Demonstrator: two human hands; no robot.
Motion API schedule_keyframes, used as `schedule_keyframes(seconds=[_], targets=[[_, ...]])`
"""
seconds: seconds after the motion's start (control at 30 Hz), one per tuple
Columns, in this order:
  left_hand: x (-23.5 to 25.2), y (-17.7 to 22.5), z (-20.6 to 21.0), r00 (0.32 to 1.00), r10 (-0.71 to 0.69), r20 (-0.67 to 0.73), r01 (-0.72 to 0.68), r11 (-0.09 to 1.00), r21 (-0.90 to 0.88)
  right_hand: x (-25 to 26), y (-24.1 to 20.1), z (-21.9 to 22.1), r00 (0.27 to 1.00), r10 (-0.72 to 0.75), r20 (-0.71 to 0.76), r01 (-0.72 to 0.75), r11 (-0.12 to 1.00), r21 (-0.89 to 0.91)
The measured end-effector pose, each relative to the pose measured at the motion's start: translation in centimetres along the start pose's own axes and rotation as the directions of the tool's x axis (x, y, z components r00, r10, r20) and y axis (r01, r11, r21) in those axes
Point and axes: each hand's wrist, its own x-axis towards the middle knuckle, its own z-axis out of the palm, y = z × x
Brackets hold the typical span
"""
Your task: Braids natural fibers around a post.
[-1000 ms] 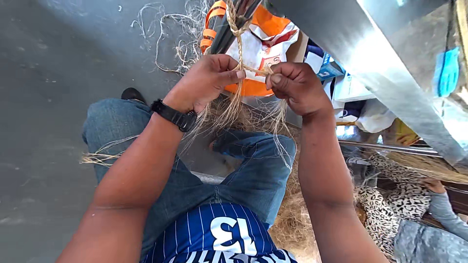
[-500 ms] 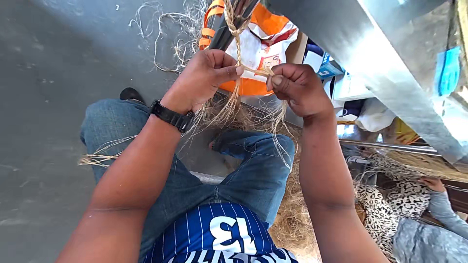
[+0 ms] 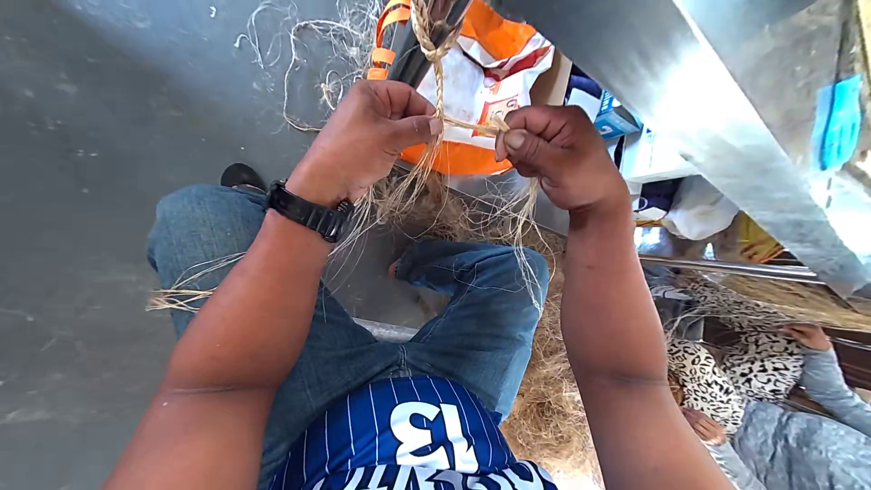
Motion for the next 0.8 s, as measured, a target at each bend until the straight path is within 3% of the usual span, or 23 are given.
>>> schedule_keyframes(seconds=[0.37,0.8], targets=[[0.15,-0.05,0.43,0.998,-0.057,-0.019,0.055,0.997,-0.057,-0.40,0.23,0.43,1.000,0.008,0.010,-0.008,1.000,0.011],[0.19,-0.21,0.02,0.997,-0.028,0.068,0.034,0.995,-0.089,-0.38,0.34,-0.15,1.000,0.018,0.009,-0.018,0.998,-0.068]])
